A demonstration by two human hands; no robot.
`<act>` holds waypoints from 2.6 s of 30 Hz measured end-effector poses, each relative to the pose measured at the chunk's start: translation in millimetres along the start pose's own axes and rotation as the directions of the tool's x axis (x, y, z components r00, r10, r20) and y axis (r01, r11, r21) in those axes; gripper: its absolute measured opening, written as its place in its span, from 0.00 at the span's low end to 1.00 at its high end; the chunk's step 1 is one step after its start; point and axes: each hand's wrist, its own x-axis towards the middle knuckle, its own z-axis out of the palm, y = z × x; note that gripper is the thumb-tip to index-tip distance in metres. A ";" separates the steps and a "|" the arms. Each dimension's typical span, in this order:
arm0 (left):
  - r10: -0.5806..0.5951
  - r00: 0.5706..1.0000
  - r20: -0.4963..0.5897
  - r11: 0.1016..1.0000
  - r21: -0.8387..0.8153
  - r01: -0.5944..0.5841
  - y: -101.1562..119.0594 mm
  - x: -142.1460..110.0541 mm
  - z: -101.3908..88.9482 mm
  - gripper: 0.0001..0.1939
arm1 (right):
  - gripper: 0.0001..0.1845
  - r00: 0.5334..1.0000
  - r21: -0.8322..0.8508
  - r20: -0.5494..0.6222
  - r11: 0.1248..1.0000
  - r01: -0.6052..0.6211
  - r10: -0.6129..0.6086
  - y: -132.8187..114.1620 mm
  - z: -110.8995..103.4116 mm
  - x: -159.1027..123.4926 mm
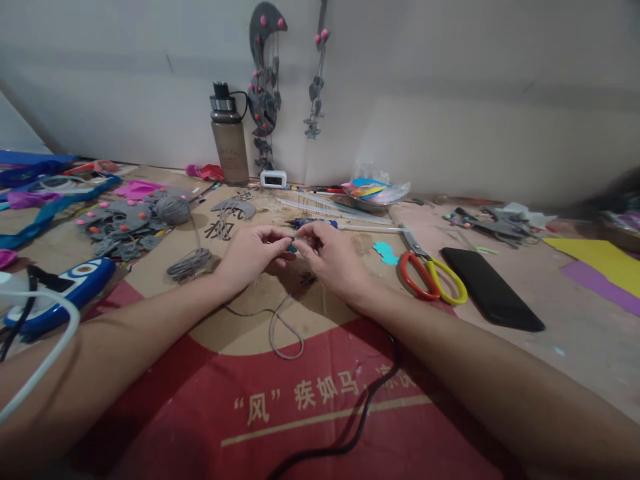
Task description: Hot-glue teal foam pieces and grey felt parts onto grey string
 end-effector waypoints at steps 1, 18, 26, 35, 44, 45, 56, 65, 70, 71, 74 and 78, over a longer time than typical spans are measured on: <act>0.002 1.000 -0.007 1.000 0.009 -0.001 0.5 -0.3 -0.1 0.14 | 0.06 1.000 0.004 0.001 1.000 -0.001 0.001 -0.6 0.2 -0.4; 0.067 0.997 -0.049 0.997 0.037 -0.065 -1.1 -3.6 0.4 0.13 | 0.11 0.998 -0.102 -0.035 0.993 -0.055 0.052 0.6 3.9 0.0; 0.094 0.995 -0.038 0.991 -0.091 -0.097 -2.7 -2.2 1.1 0.11 | 0.12 0.995 -0.004 -0.021 0.995 -0.101 0.101 -3.6 6.0 -1.1; 0.075 0.997 -0.026 0.975 -0.206 -0.079 -2.2 -2.5 0.9 0.11 | 0.13 0.975 0.112 -0.041 0.971 -0.213 0.219 -9.0 10.6 2.0; 0.071 0.997 -0.009 0.965 -0.253 -0.071 -4.4 -2.2 0.1 0.12 | 0.13 0.962 0.163 -0.039 0.952 -0.261 0.271 -14.0 11.0 2.6; 0.071 0.997 -0.006 0.964 -0.257 -0.070 -4.4 -2.2 0.1 0.11 | 0.13 0.963 0.163 -0.036 0.952 -0.260 0.269 -14.0 10.8 2.3; -0.020 0.999 -0.033 0.932 -0.362 0.007 0.1 -4.6 4.8 0.10 | 0.10 0.974 0.178 -0.079 0.965 -0.195 0.212 -9.3 12.0 2.9; -0.059 0.996 0.065 0.936 -0.344 0.078 0.2 -4.4 3.2 0.12 | 0.11 0.973 0.225 -0.088 0.956 -0.188 0.212 1.4 12.7 2.4; 0.001 0.996 0.092 0.961 -0.274 0.024 -4.1 -2.4 -2.5 0.13 | 0.10 0.978 0.214 -0.053 0.959 -0.186 0.202 5.2 12.0 1.1; 0.014 0.996 0.085 0.975 -0.224 0.005 -3.6 -2.4 -3.7 0.13 | 0.10 0.980 0.204 -0.048 0.963 -0.177 0.191 5.2 11.9 0.8; 0.041 0.996 0.076 0.997 -0.070 -0.036 0.1 -2.4 -6.8 0.12 | 0.10 0.987 0.167 -0.036 0.974 -0.151 0.159 4.1 10.9 -0.2; 0.041 0.996 0.085 0.999 0.017 -0.042 4.1 -1.9 -8.9 0.12 | 0.09 0.992 0.105 -0.035 0.987 -0.119 0.123 1.6 8.5 -1.1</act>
